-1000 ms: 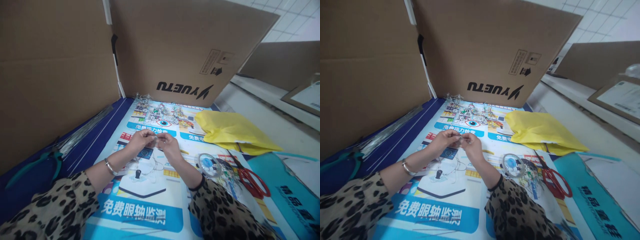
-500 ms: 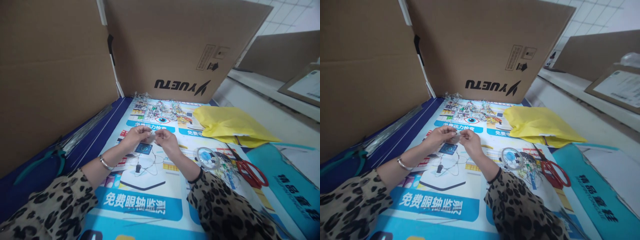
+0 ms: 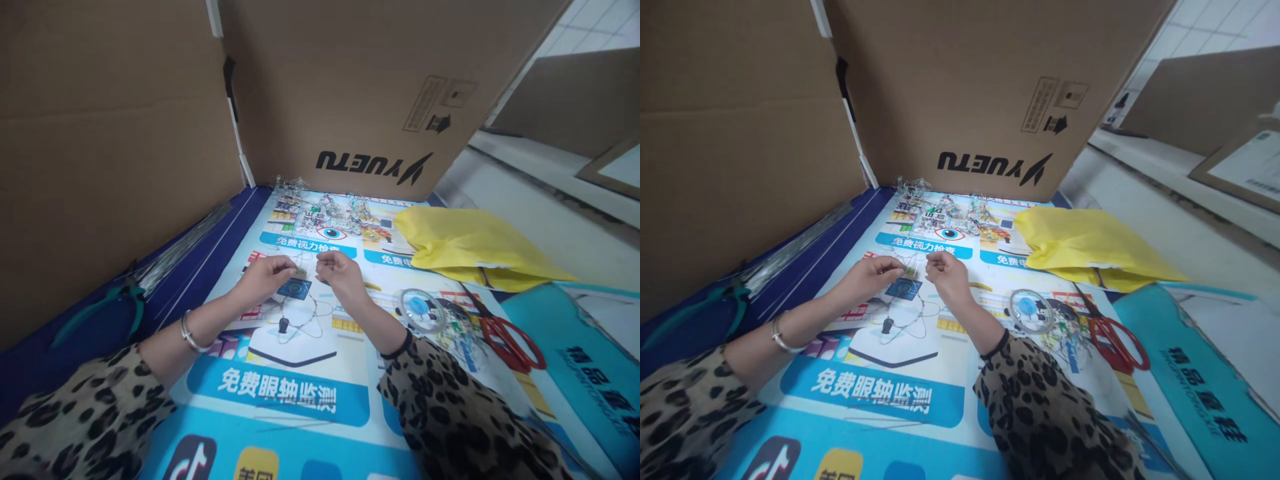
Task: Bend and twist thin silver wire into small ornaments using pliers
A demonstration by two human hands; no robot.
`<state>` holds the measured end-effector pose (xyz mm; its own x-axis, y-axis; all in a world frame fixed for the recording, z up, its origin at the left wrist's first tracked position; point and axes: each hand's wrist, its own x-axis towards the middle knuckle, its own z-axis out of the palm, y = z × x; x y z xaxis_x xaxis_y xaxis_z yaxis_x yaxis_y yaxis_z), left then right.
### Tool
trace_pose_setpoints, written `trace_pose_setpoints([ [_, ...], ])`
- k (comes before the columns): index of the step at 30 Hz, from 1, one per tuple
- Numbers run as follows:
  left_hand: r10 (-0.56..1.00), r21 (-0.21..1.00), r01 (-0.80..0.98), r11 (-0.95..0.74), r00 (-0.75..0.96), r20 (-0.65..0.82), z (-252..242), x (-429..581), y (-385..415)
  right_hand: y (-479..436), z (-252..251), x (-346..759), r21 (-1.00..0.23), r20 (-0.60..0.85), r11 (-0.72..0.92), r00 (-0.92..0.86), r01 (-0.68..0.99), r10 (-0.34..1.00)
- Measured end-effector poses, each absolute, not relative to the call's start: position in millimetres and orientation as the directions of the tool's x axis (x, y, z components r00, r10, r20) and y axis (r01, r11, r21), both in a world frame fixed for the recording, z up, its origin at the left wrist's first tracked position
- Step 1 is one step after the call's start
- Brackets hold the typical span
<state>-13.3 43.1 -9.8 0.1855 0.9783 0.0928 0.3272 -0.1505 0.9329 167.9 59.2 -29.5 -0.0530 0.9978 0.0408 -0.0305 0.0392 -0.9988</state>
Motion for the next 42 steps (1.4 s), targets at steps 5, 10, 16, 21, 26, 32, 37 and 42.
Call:
trace_pose_setpoints([
  [5, 0.819, 0.54, 0.618, -0.571, 0.472, 0.326, -4.1, -18.1, 7.7, 58.5, -28.7, 167.8, -0.999, 0.04, 0.039, -0.049, -0.028, 0.998],
  [10, 0.661, 0.279, 0.616, -0.737, 0.742, 0.109, -10.1, -17.2, -15.0, 57.6, -26.0, 170.1, -0.999, 0.039, 0.04, -0.048, 0.03, 0.998],
  [16, 0.734, 0.155, 0.72, -0.677, 0.677, 0.057, -17.1, -25.7, -6.6, 53.0, -21.5, 172.6, -0.954, 0.076, 0.111, -0.136, 0.277, 0.988],
  [21, 0.797, 0.102, 0.791, -0.603, 0.595, 0.104, -17.0, -40.6, 0.8, 41.1, -11.2, 174.2, -0.764, 0.089, 0.255, -0.294, 0.593, 0.952],
  [26, 0.805, 0.108, 0.799, -0.592, 0.581, 0.118, -17.8, -50.3, 1.7, 25.6, 1.4, 175.0, -0.48, 0.007, 0.377, -0.426, 0.792, 0.905],
  [32, 0.808, 0.177, 0.788, -0.589, 0.574, 0.135, -21.1, -52.3, 4.4, 13.7, 13.9, 174.5, -0.245, -0.102, 0.412, -0.446, 0.878, 0.889],
  [37, 0.809, 0.226, 0.777, -0.587, 0.552, 0.205, -6.2, -47.9, -2.2, 10.3, 24.6, 180.4, -0.056, -0.087, 0.444, -0.447, 0.894, 0.89],
  [42, 0.711, 0.302, 0.669, -0.679, 0.701, 0.045, 20.9, -27.9, -39.9, -16.8, 33.6, 180.1, -0.053, -0.106, 0.611, -0.613, 0.79, 0.783],
])
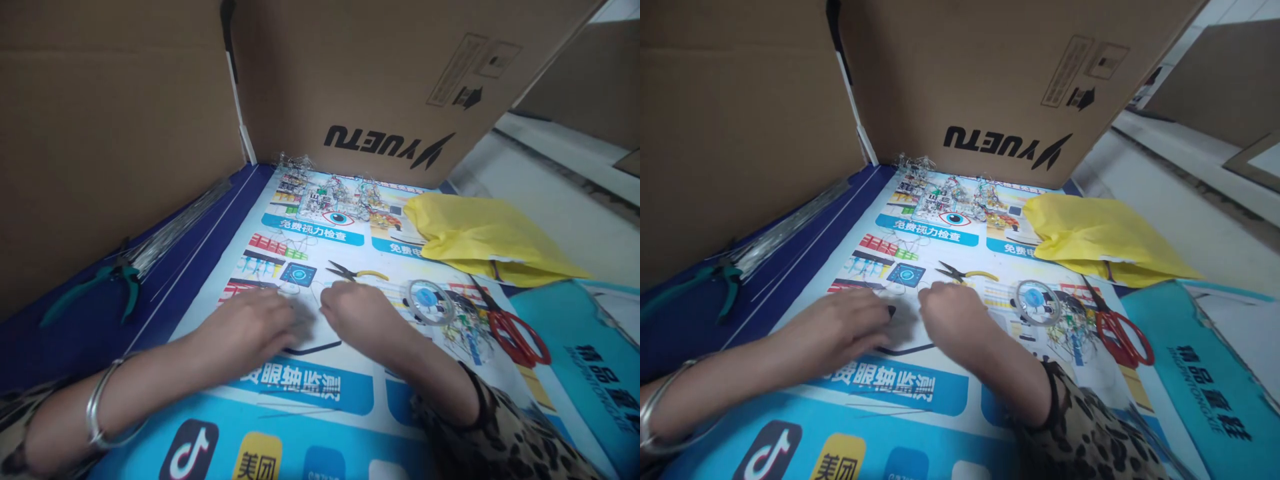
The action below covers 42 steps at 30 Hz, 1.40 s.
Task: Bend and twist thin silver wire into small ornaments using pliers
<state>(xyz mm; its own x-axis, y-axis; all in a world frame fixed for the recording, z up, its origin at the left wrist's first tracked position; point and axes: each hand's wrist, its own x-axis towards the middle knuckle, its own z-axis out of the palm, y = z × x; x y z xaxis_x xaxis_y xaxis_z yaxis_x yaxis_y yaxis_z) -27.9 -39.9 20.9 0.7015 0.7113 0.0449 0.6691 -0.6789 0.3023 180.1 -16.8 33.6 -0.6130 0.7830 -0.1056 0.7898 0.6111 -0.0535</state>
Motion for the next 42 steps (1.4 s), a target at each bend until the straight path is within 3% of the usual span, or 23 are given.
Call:
trace_pose_setpoints([
  [4, 0.606, 0.267, 0.606, -0.749, 0.79, -0.095, 26.6, -17.8, -66.4, -51.5, 37.4, 169.7, -0.175, -0.205, 0.757, -0.775, 0.63, 0.597],
  [7, 0.586, 0.266, 0.593, -0.76, 0.802, -0.116, 25.7, -17.5, -72.7, -68.7, 33.7, 159.0, -0.143, -0.275, 0.803, -0.802, 0.579, 0.53],
  [14, 0.573, 0.292, 0.594, -0.75, 0.803, -0.162, 28.2, -20.9, -70.9, -84.5, 19.1, 143.0, -0.067, -0.332, 0.829, -0.796, 0.555, 0.506],
  [21, 0.592, 0.392, 0.64, -0.66, 0.765, -0.252, 37.7, -20.6, -65.7, -88.9, 25.0, 142.2, 0.014, -0.326, 0.848, -0.799, 0.53, 0.505],
  [27, 0.59, 0.396, 0.648, -0.651, 0.76, -0.274, 36.9, -20.9, -61.6, -78.4, 30.9, 144.6, -0.039, -0.39, 0.871, -0.81, 0.49, 0.439],
  [34, 0.591, 0.524, 0.642, -0.559, 0.753, -0.291, 39.9, -21.1, -54.7, -60.4, 36.4, 167.1, -0.144, -0.22, 0.849, -0.853, 0.509, 0.474],
  [37, 0.635, 0.513, 0.691, -0.51, 0.704, -0.318, 36.5, -22.7, -48.6, -54.8, 40.5, 174.3, -0.141, -0.211, 0.821, -0.827, 0.554, 0.522],
  [42, 0.666, 0.467, 0.703, -0.536, 0.692, -0.279, 28.8, -24.9, -41.0, -69.1, 42.2, 169.3, -0.081, -0.236, 0.881, -0.868, 0.465, 0.437],
])
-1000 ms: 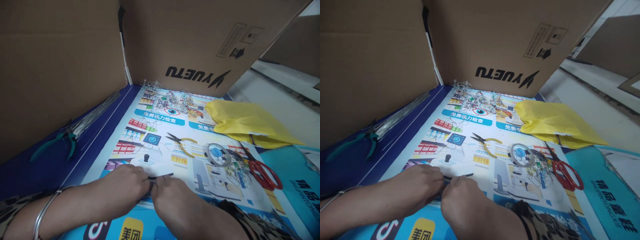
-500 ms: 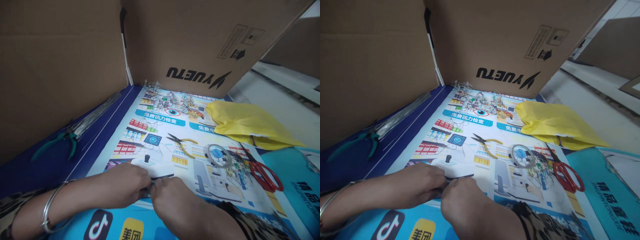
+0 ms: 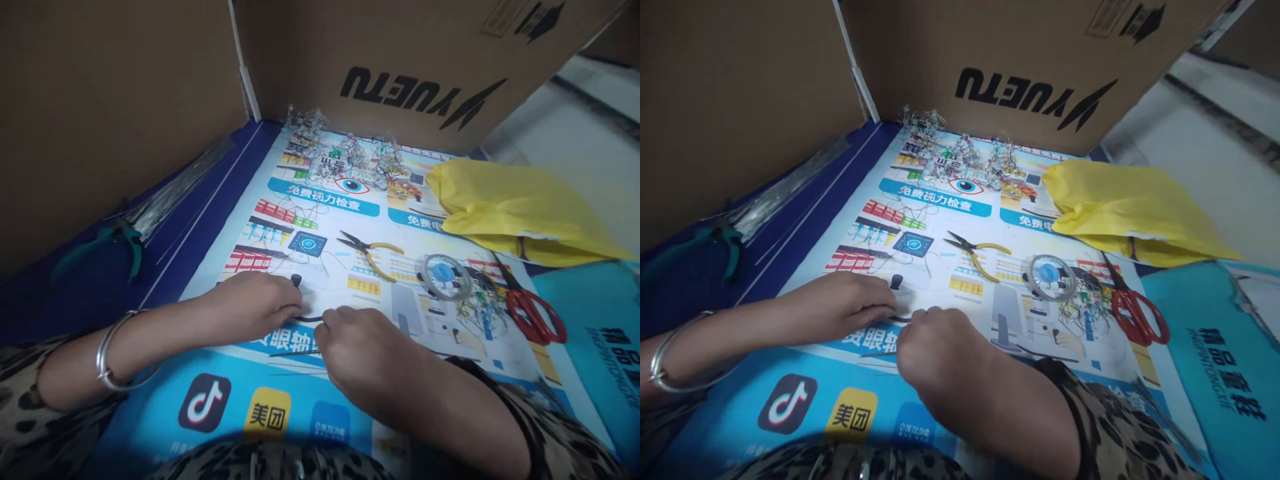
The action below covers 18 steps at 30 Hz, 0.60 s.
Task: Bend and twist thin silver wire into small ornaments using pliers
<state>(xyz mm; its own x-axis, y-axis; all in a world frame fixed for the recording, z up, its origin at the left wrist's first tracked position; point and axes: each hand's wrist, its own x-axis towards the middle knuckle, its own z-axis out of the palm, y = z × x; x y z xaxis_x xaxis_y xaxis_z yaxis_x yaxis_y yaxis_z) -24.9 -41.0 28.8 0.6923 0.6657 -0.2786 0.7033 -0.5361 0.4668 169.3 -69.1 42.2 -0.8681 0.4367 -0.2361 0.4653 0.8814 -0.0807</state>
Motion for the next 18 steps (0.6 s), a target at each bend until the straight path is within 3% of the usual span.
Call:
trace_pose_setpoints([
  [4, 0.662, 0.445, 0.713, -0.541, 0.688, -0.296, 27.5, -24.2, -40.2, -88.8, 32.5, 153.4, 0.044, -0.3, 0.855, -0.809, 0.517, 0.505],
  [7, 0.662, 0.43, 0.719, -0.546, 0.685, -0.304, 27.3, -24.4, -40.8, -93.7, 27.1, 146.5, 0.07, -0.308, 0.844, -0.793, 0.531, 0.525],
  [12, 0.641, 0.455, 0.689, -0.564, 0.713, -0.285, 26.7, -26.1, -40.6, -80.2, 28.1, 157.1, -0.067, -0.274, 0.884, -0.86, 0.463, 0.43],
  [18, 0.59, 0.538, 0.645, -0.543, 0.749, -0.303, 28.6, -26.6, -38.2, -61.7, 27.7, 174.5, -0.198, -0.225, 0.856, -0.872, 0.478, 0.435],
])
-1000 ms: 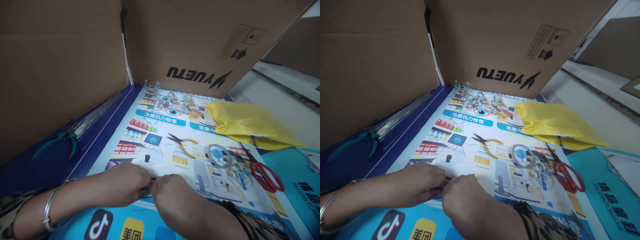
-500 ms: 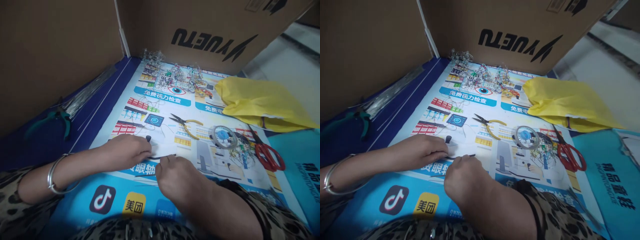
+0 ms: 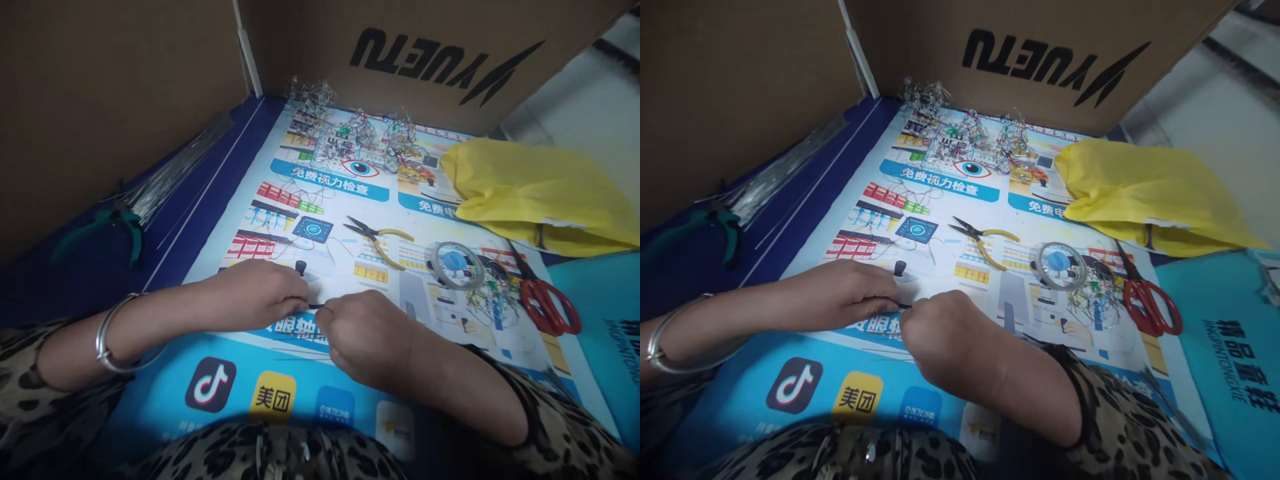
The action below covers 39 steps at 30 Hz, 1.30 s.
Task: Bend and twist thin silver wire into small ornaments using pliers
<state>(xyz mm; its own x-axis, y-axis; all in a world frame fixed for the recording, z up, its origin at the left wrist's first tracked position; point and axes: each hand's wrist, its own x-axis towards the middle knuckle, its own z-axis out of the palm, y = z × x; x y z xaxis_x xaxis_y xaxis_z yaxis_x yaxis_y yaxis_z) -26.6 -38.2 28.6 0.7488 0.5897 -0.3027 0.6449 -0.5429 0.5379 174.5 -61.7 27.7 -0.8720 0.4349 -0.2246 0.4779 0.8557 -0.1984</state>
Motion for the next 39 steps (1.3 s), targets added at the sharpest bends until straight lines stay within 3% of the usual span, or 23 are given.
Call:
trace_pose_setpoints([
  [6, 0.563, 0.644, 0.61, -0.463, 0.763, -0.318, 34.6, -23.9, -42.7, -48.3, 39.3, 173.1, -0.294, -0.325, 0.766, -0.813, 0.572, 0.483],
  [13, 0.543, 0.627, 0.603, -0.493, 0.777, -0.32, 31.1, -24.4, -47.4, -38.2, 42.0, 173.8, -0.439, -0.349, 0.689, -0.816, 0.577, 0.461],
  [20, 0.542, 0.616, 0.619, -0.486, 0.767, -0.343, 31.3, -22.9, -45.9, -37.2, 36.8, 174.5, -0.461, -0.334, 0.681, -0.822, 0.569, 0.46],
  [27, 0.556, 0.602, 0.593, -0.535, 0.783, -0.278, 26.2, -23.2, -46.8, -34.8, 36.6, 173.6, -0.481, -0.304, 0.663, -0.819, 0.573, 0.488],
  [30, 0.59, 0.513, 0.601, -0.612, 0.78, -0.21, 23.7, -22.8, -49.4, -36.6, 36.1, 171.9, -0.433, -0.269, 0.687, -0.811, 0.584, 0.52],
  [35, 0.62, 0.258, 0.612, -0.748, 0.783, -0.058, 20.6, -20.6, -52.7, -42.5, 29.4, 172.4, -0.279, -0.146, 0.75, -0.799, 0.599, 0.584],
  [39, 0.621, 0.131, 0.619, -0.774, 0.783, -0.034, 18.7, -18.5, -52.8, -44.8, 29.8, 171.4, -0.186, -0.099, 0.759, -0.78, 0.624, 0.617],
])
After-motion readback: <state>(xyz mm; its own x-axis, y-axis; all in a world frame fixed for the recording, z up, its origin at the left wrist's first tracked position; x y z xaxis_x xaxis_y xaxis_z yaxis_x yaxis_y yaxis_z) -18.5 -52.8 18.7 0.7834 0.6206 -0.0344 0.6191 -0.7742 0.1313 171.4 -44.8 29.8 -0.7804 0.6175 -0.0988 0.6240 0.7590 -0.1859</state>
